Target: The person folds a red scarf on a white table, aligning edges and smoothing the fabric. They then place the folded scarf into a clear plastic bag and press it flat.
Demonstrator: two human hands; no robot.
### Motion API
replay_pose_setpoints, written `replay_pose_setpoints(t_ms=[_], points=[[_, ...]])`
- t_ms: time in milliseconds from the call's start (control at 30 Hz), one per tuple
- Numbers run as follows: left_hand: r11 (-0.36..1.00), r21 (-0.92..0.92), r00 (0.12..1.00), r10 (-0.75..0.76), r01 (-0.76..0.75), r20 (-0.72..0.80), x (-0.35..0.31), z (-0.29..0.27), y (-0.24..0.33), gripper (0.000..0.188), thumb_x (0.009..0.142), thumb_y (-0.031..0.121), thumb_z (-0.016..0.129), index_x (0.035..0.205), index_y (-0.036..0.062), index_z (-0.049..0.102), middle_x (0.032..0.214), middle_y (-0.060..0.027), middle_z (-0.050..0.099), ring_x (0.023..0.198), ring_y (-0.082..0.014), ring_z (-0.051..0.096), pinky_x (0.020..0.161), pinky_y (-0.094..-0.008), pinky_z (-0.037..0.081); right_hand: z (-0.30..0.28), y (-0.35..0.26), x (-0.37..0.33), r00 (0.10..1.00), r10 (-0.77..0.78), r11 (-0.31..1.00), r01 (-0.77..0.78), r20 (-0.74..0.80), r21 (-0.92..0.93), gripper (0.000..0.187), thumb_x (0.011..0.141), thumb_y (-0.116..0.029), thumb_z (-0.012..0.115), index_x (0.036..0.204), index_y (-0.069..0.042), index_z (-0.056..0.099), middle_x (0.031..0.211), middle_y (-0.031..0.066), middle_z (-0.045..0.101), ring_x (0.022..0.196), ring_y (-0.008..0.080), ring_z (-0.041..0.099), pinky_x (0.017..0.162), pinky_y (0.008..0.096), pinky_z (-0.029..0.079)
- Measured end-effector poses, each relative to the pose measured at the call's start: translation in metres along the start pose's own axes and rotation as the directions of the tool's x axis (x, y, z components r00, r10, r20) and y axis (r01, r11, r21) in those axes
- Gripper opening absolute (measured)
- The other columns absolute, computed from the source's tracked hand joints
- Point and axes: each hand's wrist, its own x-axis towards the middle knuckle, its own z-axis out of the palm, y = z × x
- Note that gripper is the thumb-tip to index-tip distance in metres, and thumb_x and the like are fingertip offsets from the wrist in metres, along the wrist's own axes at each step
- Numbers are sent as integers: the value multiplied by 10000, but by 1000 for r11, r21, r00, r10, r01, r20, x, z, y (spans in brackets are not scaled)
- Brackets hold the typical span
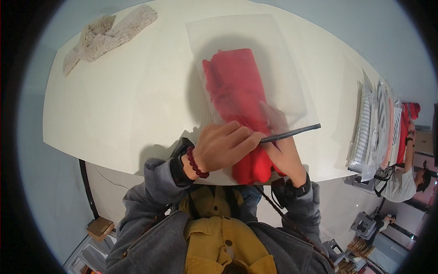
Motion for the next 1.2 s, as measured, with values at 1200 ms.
replay_pose_setpoints(t_ms=[1200], points=[[971,101,972,-223,215,79,-5,12,31,259,714,47,712,967,76,662,943,-37,585,791,-193,616,594,-304,545,35,-10,-8,973,20,953,-88,-229,-290,613,897,-116,582,1468,15,402,1477,275,437,1332,460,450,1087,498,404]])
